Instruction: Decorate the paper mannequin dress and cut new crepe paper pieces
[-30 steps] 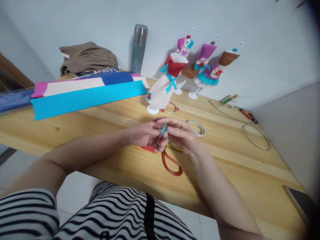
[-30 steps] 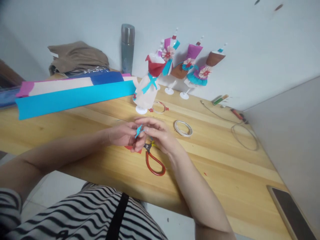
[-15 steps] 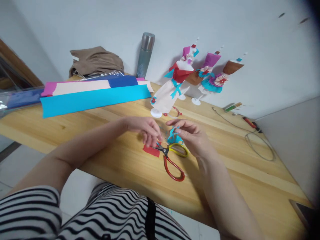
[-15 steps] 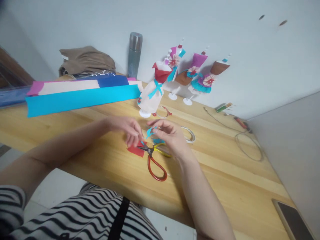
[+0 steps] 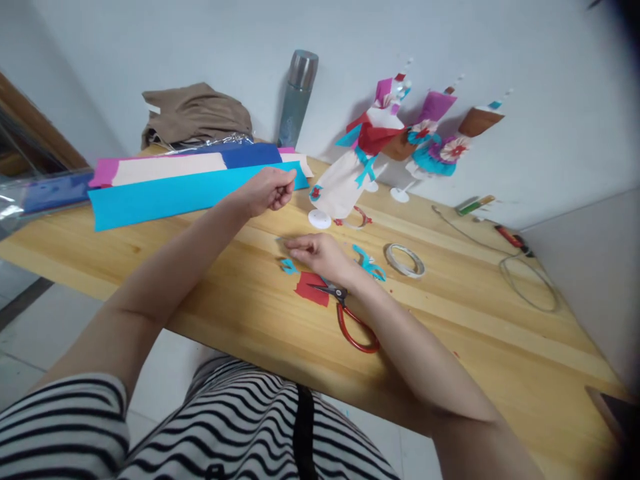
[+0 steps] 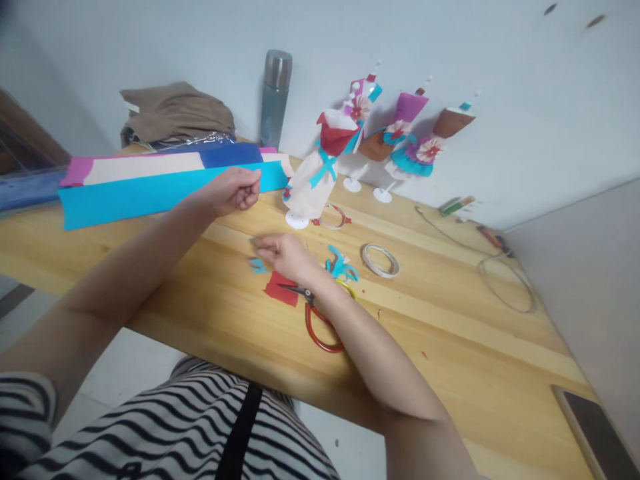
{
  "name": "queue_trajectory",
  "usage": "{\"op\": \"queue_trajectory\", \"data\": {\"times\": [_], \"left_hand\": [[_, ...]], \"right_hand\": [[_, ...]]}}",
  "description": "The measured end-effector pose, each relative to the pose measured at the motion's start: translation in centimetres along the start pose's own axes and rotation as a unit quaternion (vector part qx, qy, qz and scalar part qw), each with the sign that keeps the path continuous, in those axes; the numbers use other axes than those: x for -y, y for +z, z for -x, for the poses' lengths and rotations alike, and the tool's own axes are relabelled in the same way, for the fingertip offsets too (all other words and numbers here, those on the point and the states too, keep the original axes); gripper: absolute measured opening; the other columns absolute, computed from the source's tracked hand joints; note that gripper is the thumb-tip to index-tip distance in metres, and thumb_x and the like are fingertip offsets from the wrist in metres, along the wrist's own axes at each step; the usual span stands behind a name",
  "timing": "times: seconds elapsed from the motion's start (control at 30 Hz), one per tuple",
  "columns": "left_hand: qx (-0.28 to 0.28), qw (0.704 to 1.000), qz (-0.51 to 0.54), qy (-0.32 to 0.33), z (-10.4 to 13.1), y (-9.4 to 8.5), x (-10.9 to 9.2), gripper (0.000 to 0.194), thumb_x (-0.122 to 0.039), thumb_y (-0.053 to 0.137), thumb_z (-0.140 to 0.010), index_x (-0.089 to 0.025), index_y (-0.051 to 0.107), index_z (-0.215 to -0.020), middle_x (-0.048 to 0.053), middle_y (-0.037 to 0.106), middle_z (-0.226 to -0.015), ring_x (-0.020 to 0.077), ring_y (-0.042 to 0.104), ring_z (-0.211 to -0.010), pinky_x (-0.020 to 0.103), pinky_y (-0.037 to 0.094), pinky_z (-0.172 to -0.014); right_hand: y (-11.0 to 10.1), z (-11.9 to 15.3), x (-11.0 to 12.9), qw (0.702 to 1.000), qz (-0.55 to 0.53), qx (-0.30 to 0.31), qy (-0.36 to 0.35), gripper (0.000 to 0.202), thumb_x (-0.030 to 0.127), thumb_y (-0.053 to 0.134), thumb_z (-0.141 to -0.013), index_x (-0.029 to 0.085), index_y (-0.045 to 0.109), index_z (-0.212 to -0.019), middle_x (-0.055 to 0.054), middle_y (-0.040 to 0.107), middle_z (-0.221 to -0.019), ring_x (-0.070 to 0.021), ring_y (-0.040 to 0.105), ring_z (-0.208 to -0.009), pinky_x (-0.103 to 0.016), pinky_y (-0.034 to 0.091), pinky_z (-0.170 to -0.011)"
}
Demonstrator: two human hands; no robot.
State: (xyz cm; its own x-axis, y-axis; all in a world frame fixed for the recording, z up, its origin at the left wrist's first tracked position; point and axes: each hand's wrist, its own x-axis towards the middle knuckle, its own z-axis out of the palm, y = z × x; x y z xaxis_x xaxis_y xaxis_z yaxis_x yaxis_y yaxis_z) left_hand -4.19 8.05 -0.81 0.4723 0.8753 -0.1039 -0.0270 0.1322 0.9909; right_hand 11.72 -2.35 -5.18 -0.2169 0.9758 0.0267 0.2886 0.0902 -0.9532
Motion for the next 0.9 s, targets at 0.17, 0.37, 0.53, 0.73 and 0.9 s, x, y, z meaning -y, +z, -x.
{"op": "queue_trajectory", "data": {"times": [0.17, 0.37, 0.53, 0.73, 0.9], "left_hand": [[0.047, 0.997, -0.052, 0.031, 0.6, -0.1, -0.9, 0.050, -0.035, 0.057, -0.098, -0.014, 0.057, -0.053, 0.002, 0.052, -0.043, 0.0065, 0.042, -0.034, 0.020, 0.028, -0.041], [0.135, 0.986, -0.098, 0.006, 1.1, 1.5, -1.7, 0.075, -0.068, 0.041, -0.095, -0.009, 0.064, -0.054, 0.011, 0.062, -0.051, 0.0115, 0.055, -0.039, 0.022, 0.040, -0.044], [0.221, 0.965, -0.138, -0.023, 2.6, 3.6, -2.0, 0.066, -0.066, 0.050, -0.092, -0.009, 0.069, -0.063, 0.015, 0.069, -0.061, 0.0165, 0.062, -0.047, 0.026, 0.047, -0.046], [0.258, 0.944, -0.202, 0.025, 4.5, 5.1, -2.4, 0.046, -0.050, 0.058, -0.090, -0.011, 0.071, -0.068, 0.010, 0.072, -0.065, 0.0146, 0.065, -0.052, 0.024, 0.052, -0.051], [0.259, 0.940, -0.213, 0.056, 5.9, 6.7, -2.7, 0.037, -0.045, 0.062, -0.086, -0.013, 0.071, -0.072, 0.008, 0.074, -0.067, 0.0131, 0.065, -0.052, 0.023, 0.054, -0.050]], "right_hand": [[-6.5, 1.3, 0.7, 0.994, 0.094, -0.045, -0.023, 0.014, 0.031, 0.071, -0.074, 0.024, 0.080, -0.084, -0.004, 0.078, -0.085, -0.0198, 0.070, -0.075, -0.038, 0.055, -0.077], [-17.6, 6.0, -1.5, 0.943, 0.278, -0.121, 0.138, 0.017, 0.031, 0.073, -0.074, 0.019, 0.077, -0.085, -0.006, 0.076, -0.078, -0.0167, 0.065, -0.063, -0.030, 0.049, -0.061], [-20.5, 7.1, -4.0, 0.888, 0.398, -0.036, 0.229, 0.008, 0.023, 0.078, -0.059, 0.020, 0.075, -0.066, -0.002, 0.072, -0.065, -0.0170, 0.061, -0.061, -0.028, 0.042, -0.056], [-19.8, 6.1, -4.5, 0.852, 0.458, 0.020, 0.253, 0.013, 0.022, 0.073, -0.060, 0.019, 0.063, -0.054, 0.001, 0.057, -0.054, -0.0156, 0.053, -0.059, -0.029, 0.033, -0.057], [-20.3, 7.5, -1.8, 0.913, 0.370, -0.038, 0.169, 0.026, 0.045, 0.073, -0.069, 0.019, 0.068, -0.073, -0.001, 0.061, -0.065, -0.0159, 0.053, -0.065, -0.029, 0.037, -0.060]]}}
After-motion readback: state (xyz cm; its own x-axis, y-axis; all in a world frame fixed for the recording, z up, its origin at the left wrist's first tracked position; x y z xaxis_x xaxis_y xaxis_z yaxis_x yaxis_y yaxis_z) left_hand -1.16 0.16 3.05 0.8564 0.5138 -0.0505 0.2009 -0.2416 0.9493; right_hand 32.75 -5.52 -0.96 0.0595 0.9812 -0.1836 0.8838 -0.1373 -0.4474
